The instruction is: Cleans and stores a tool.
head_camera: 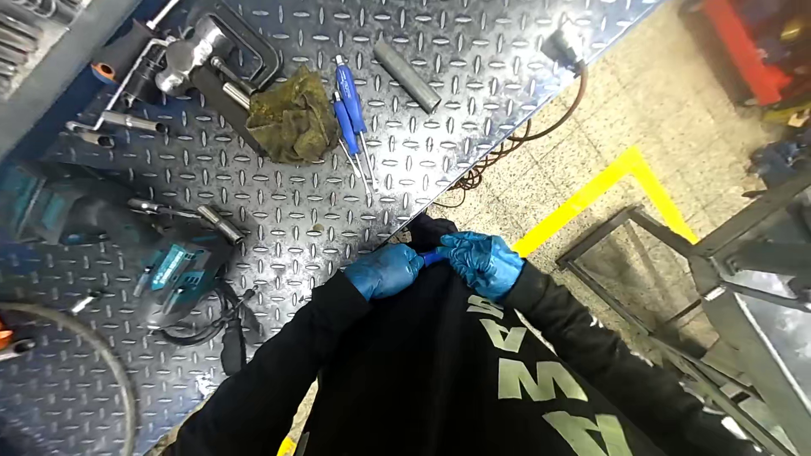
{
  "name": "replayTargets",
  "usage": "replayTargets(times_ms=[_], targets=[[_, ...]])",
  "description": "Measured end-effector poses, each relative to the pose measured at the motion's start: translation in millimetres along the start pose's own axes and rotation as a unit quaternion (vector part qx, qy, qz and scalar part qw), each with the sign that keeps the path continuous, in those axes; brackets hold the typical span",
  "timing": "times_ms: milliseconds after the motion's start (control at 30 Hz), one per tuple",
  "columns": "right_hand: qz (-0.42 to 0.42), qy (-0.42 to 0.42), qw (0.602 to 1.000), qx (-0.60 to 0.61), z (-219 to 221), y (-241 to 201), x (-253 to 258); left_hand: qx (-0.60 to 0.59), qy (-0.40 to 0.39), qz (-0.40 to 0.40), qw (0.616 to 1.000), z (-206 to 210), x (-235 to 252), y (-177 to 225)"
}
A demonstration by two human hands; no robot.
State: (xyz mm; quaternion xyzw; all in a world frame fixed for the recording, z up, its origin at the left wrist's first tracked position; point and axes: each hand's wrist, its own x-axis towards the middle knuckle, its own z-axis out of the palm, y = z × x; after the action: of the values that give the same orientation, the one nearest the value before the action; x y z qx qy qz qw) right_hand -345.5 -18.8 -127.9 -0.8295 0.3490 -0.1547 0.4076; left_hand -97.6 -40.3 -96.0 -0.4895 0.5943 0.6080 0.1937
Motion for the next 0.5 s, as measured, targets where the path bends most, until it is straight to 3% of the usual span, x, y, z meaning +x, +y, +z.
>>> replayTargets(times_ms=[100, 167, 267, 400, 500], targets=[[-0.035, -0.049, 0.998, 0.031, -17.8, 37.7, -15.0, 0.006, 0.002, 0.012, 1.000, 1.7, -1.6, 0.8], [-0.039, -0.038, 0.997, 0.063, -30.1, 55.7, -24.2, 0.005, 0.005, 0.017, 1.000, 2.1, -3.8, -0.7], [-0.020, -0.013, 0.992, 0.120, -28.2, 51.1, -16.7, 0.018, 0.004, 0.029, 0.999, 0.0, -1.3, -1.0], [0.164, 0.029, 0.974, 0.154, -24.3, 25.8, 8.9, 0.002, 0.016, 0.027, 0.999, 3.0, -4.9, -2.5], [0.340, 0.106, 0.907, 0.225, -46.7, 42.3, 5.7, -0.008, 0.040, 0.026, 0.999, 6.9, -10.3, -4.9]])
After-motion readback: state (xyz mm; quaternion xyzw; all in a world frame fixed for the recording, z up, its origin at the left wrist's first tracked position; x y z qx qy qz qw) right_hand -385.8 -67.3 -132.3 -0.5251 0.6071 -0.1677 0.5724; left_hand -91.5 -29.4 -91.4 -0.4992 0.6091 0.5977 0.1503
